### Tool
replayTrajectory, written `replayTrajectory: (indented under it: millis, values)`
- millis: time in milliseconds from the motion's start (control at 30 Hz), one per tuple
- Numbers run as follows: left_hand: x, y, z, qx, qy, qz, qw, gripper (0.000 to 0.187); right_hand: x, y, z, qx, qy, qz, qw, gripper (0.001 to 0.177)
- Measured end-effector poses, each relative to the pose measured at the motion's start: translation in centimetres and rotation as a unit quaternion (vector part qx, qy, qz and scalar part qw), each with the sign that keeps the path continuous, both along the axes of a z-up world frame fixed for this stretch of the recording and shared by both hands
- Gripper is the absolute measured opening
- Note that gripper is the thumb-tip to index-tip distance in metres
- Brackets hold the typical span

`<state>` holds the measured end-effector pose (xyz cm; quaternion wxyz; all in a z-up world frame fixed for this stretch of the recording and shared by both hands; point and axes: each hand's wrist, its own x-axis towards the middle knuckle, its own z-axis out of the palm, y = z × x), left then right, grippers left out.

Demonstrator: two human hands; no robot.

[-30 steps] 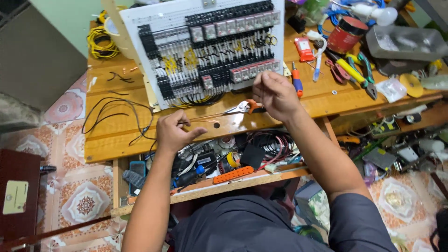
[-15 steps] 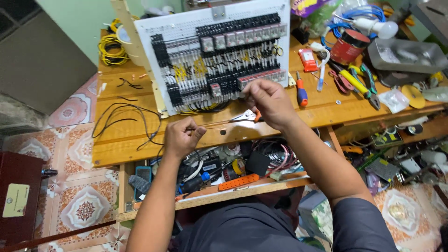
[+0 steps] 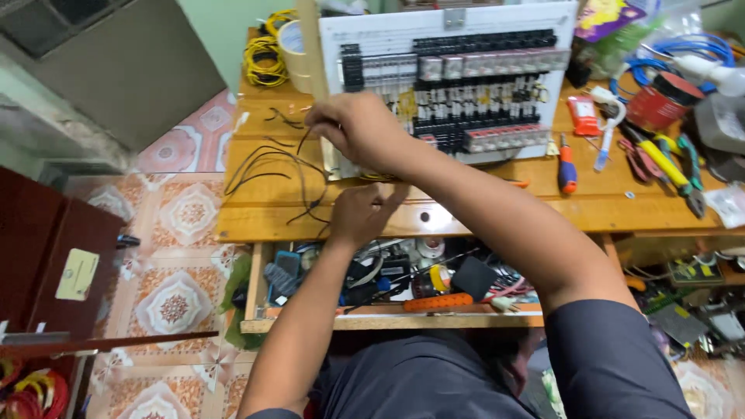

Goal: Wiring an electrical relay panel by stripping insulation and twisting wire ends

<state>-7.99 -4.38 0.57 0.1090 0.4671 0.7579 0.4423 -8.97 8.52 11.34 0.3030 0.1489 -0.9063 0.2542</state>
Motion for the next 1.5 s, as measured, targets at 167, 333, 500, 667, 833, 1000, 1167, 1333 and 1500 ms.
replayTrajectory:
  millis: [167,333,500,667,833,1000,1167,1333,1500]
  values:
    - [-0.3,0.1,-0.8,0.013,0.001,-0.002,1.000,0.065,-9.9,0.2,-4.9,0.172,-0.106,-0.116,0.973,0.005]
    - [-0.6,0.3,-0.9,0.023,-0.030,-0.005,0.999,0.055,-16.8,0.6,-10.0,0.235,-0.183,-0.182,0.937,0.009]
    - [-1.2,0.9,-2.5,0.063,0.028,0.000,0.998,0.041,-17.7,0.2,-11.2,0.134,-0.213,-0.131,0.959,0.015]
    - [-1.5,1.0,-2.2,0.056,0.046,-0.019,0.997,0.041,-13.5,-1.6,-8.8,0.180,-0.208,-0.172,0.946,0.017]
    - [-1.0,0.8,-2.1,0.028,0.003,0.003,1.000,0.048,-2.9,-2.6,-1.5,0.126,-0.182,-0.071,0.973,0.027]
    - [-0.4,-0.4,-0.5,0.171,-0.030,0.024,0.985,0.035,7.5,1.1,-2.9,0.039,-0.058,-0.024,0.997,0.031]
    - [0.6,-0.2,-1.4,0.188,-0.031,0.010,0.982,0.016,13.8,3.0,-5.5,0.105,-0.119,-0.047,0.986,0.029]
    - [1.3,-0.3,-2.5,0.193,-0.001,-0.029,0.981,0.019,16.0,4.1,-7.2,0.119,-0.057,-0.068,0.989,0.017]
    - [1.3,0.1,-1.3,0.217,0.137,-0.035,0.966,0.014,17.2,8.0,-9.0,0.086,-0.033,-0.120,0.988,0.009]
